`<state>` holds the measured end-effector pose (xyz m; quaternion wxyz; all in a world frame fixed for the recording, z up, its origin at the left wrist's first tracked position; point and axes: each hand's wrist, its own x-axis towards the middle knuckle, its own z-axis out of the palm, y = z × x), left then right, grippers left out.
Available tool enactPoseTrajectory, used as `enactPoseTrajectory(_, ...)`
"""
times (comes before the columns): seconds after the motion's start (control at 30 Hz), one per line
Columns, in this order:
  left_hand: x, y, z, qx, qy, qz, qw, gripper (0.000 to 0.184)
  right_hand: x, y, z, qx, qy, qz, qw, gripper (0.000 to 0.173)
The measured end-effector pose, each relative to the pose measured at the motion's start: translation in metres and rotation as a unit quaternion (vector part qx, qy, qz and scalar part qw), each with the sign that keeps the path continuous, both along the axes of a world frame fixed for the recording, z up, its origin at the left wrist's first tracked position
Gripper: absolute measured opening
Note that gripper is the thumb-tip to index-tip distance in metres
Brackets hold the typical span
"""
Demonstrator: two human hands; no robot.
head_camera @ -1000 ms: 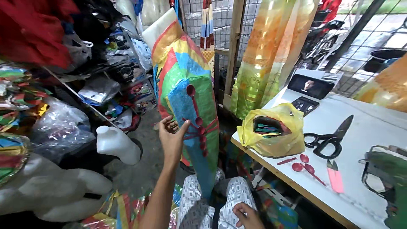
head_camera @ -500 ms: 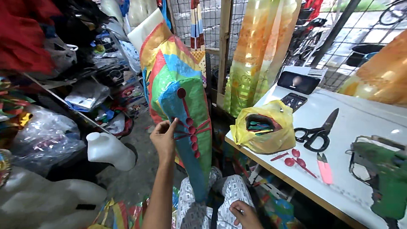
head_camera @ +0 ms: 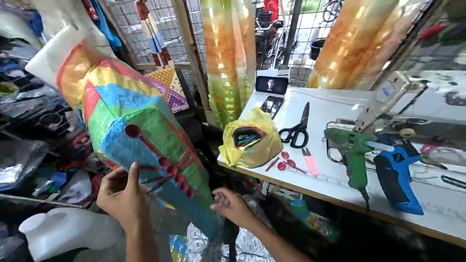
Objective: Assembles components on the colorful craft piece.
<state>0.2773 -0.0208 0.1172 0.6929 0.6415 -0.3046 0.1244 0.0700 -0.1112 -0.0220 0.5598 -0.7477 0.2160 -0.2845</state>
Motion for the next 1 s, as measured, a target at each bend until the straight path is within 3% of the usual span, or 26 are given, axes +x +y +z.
enactPoseTrajectory(0.1, 0.007, 0.011, -0.001, 0.030, -0.011, -0.025, 0.999, 0.020, 0.030, -0.014, 0.035, -0.065, -0.102, -0.087, 0.989, 0.051)
enactPoseTrajectory(0.23, 0.014, 0.026, 0.001, 0.091, -0.015, -0.059, 0.994, 0.017, 0.059, -0.042, 0.065, -0.093, -0.151, -0.148, 0.973, 0.047)
enactPoseTrajectory(0.43, 0.021, 0.026, 0.001, 0.083, -0.020, -0.037, 0.996, 0.008, 0.084, -0.073, 0.095, -0.088, -0.127, -0.091, 0.984, 0.046)
enactPoseTrajectory(0.57, 0.024, 0.024, -0.001, 0.055, 0.024, -0.050, 0.997, 0.015, 0.094, -0.078, 0.110, -0.078, -0.107, -0.051, 0.990, 0.039)
enactPoseTrajectory(0.7, 0.029, 0.027, 0.005, 0.101, 0.035, -0.044, 0.993, 0.018, 0.104, -0.090, 0.115, -0.085, -0.122, -0.048, 0.988, 0.018)
enactPoseTrajectory(0.8, 0.033, 0.035, 0.013, 0.157, 0.033, -0.078, 0.984, 0.021, 0.105, -0.097, 0.114, -0.086, -0.140, -0.050, 0.985, 0.014)
enactPoseTrajectory(0.9, 0.030, 0.037, 0.018, 0.199, 0.030, -0.111, 0.973, 0.035, 0.100, -0.089, 0.115, -0.065, -0.138, -0.023, 0.988, 0.025)
enactPoseTrajectory(1.0, 0.025, 0.024, 0.014, 0.195, -0.007, -0.066, 0.979, 0.037, 0.099, -0.072, 0.113, -0.057, -0.120, -0.014, 0.991, 0.057)
